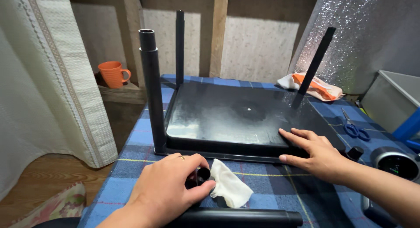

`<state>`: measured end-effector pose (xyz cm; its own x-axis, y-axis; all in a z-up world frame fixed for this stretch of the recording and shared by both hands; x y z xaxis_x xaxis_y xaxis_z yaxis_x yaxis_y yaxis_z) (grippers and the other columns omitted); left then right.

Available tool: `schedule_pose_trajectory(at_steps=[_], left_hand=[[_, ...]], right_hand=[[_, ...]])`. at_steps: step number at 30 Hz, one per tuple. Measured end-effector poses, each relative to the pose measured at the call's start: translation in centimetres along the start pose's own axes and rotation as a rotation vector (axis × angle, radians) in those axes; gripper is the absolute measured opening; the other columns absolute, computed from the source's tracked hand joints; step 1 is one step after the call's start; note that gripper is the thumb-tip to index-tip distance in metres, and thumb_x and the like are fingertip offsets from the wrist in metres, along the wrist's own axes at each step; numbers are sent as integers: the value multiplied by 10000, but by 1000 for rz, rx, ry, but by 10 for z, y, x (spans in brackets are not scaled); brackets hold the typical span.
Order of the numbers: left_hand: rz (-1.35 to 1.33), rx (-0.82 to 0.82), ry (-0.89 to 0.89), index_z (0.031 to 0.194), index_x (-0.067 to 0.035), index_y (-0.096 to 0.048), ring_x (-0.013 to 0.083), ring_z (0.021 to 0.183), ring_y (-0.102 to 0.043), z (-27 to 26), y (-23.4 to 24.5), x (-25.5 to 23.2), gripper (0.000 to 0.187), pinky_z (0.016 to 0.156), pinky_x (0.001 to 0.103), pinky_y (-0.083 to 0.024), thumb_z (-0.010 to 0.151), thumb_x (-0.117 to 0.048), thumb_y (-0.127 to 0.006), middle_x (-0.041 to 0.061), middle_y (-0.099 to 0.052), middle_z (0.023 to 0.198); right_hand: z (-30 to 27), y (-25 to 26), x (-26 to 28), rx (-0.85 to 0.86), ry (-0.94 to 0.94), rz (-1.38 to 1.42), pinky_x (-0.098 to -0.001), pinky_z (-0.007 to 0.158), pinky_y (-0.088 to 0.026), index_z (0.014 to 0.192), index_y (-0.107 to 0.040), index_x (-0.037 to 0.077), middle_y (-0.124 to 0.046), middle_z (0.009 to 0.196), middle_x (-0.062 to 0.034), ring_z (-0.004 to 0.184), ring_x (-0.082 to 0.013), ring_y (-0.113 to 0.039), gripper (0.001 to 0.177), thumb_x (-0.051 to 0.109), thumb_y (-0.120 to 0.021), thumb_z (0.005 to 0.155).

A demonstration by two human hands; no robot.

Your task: The person wipes a black cylindrical furniture leg with a white cloth, then inserts it into a socket on the underside of an overturned table. They repeat this process for a second leg, aligning and seating each leg into its corresponding socket.

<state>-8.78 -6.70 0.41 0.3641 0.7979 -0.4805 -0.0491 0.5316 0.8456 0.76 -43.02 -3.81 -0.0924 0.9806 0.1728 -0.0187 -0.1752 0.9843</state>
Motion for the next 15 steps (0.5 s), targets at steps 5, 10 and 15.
schedule_pose_trajectory(at_steps=[5,10,15], left_hand=[[28,16,50,1040,-258,-709,214,796,-704,2,2,-2,357,704,398,-557,778,-492,-774,10,-714,836],[25,21,49,1059,-257,-705,214,816,-723,1,4,-2,378,711,397,-559,768,-486,-778,4,-744,859],[-16,10,106,1063,-271,-730,203,838,-760,2,3,3,393,746,366,-580,766,-525,-768,-18,-793,896]], right_hand=[[-1,1,3,2,-14,-6,-448,1202,-315,1566,-387,508,-317,1627,-18,1437,-336,-357,842,615,-694,789],[-3,2,5,14,-39,-10,-450,1198,-320,1562,-382,523,-309,1632,-2,1448,-324,-349,843,625,-687,783],[-4,3,4,3,-32,3,-444,1198,-321,1561,-389,520,-312,1633,2,1434,-320,-364,842,620,-688,780]])
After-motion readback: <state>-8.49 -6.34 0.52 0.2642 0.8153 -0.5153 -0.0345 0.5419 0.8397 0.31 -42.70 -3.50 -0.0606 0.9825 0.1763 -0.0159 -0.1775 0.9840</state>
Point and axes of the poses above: each hand's wrist, its own z-axis towards the middle knuckle, its own y-axis out of the back of the hand, x = y × z, the point moved 1 cm from there along z, towards the middle knuckle
